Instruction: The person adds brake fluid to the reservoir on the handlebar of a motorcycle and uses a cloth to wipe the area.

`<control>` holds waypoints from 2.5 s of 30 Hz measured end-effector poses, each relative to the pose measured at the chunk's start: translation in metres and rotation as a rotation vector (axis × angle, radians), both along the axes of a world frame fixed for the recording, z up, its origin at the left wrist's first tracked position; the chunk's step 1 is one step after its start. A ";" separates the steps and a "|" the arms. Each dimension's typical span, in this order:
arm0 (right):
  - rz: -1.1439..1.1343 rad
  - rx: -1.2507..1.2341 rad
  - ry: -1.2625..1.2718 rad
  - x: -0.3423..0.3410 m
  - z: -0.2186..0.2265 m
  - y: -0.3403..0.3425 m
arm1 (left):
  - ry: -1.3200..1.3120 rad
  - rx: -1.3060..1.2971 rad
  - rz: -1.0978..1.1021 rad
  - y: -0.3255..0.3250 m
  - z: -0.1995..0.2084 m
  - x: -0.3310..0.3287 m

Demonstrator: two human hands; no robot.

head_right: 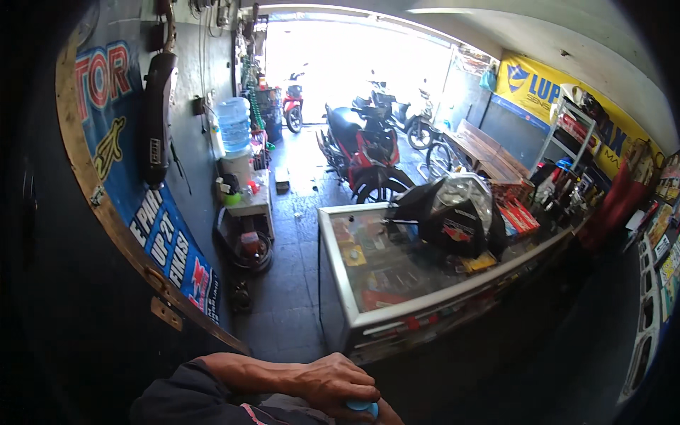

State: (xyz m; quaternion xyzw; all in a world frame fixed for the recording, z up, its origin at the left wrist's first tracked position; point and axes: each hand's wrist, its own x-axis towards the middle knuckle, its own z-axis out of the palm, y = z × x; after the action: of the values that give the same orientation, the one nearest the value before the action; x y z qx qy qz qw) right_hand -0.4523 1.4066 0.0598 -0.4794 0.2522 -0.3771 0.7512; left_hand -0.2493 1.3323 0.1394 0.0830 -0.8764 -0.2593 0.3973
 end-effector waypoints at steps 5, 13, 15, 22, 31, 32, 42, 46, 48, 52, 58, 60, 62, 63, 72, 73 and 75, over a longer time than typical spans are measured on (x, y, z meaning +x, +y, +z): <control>0.076 -0.097 0.050 0.075 -0.006 -0.068 | -0.194 -0.113 0.133 -0.056 0.011 0.069; -0.135 -0.246 0.214 0.253 -0.003 -0.207 | -0.293 -0.096 0.234 -0.201 0.012 0.227; -0.294 -0.349 0.417 0.298 0.012 -0.259 | -0.360 -0.135 0.392 -0.244 0.012 0.270; -0.432 -0.674 0.740 0.416 0.005 -0.462 | -0.507 0.185 1.084 -0.387 0.008 0.374; -0.078 -0.615 0.268 0.525 -0.008 -0.662 | 0.536 0.792 0.428 -0.528 -0.019 0.492; -0.041 -0.617 0.243 0.529 -0.012 -0.685 | 0.499 0.809 0.429 -0.548 -0.020 0.500; 0.021 -0.565 0.316 0.528 0.012 -0.854 | 0.321 0.784 0.547 -0.737 -0.015 0.494; -0.088 -0.539 0.361 0.514 0.008 -0.920 | 0.317 0.766 0.401 -0.812 -0.019 0.500; -0.145 -0.553 0.465 0.508 0.003 -0.954 | 0.216 0.661 0.483 -0.858 -0.020 0.498; -0.382 -0.616 0.550 0.500 -0.005 -1.025 | 0.176 0.489 0.504 -0.964 -0.027 0.486; -0.813 -0.578 0.627 0.472 -0.008 -1.122 | 0.530 0.816 0.313 -1.119 -0.048 0.471; -0.927 -0.587 0.639 0.456 -0.011 -1.146 | 0.562 0.918 0.212 -1.165 -0.059 0.459; -1.023 -0.573 0.694 0.441 -0.008 -1.169 | 0.543 0.994 0.191 -1.199 -0.060 0.447; -1.062 -0.559 0.654 0.432 -0.007 -1.178 | 0.528 1.019 0.177 -1.213 -0.061 0.441; -1.145 -0.470 0.882 0.304 0.003 -1.262 | 0.479 1.130 0.221 -1.310 -0.087 0.374; -1.146 -0.459 0.925 0.289 0.003 -1.274 | 0.529 1.148 0.224 -1.316 -0.092 0.362; -1.134 -0.482 0.975 0.267 0.002 -1.307 | 0.524 1.140 0.298 -1.327 -0.089 0.350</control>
State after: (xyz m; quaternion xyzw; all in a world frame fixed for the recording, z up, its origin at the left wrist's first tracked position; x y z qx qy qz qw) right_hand -0.1853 0.0991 0.0616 -0.5385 0.6709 -0.4945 0.1239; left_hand 0.1009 0.0055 0.0506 0.3356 -0.4540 -0.6380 0.5236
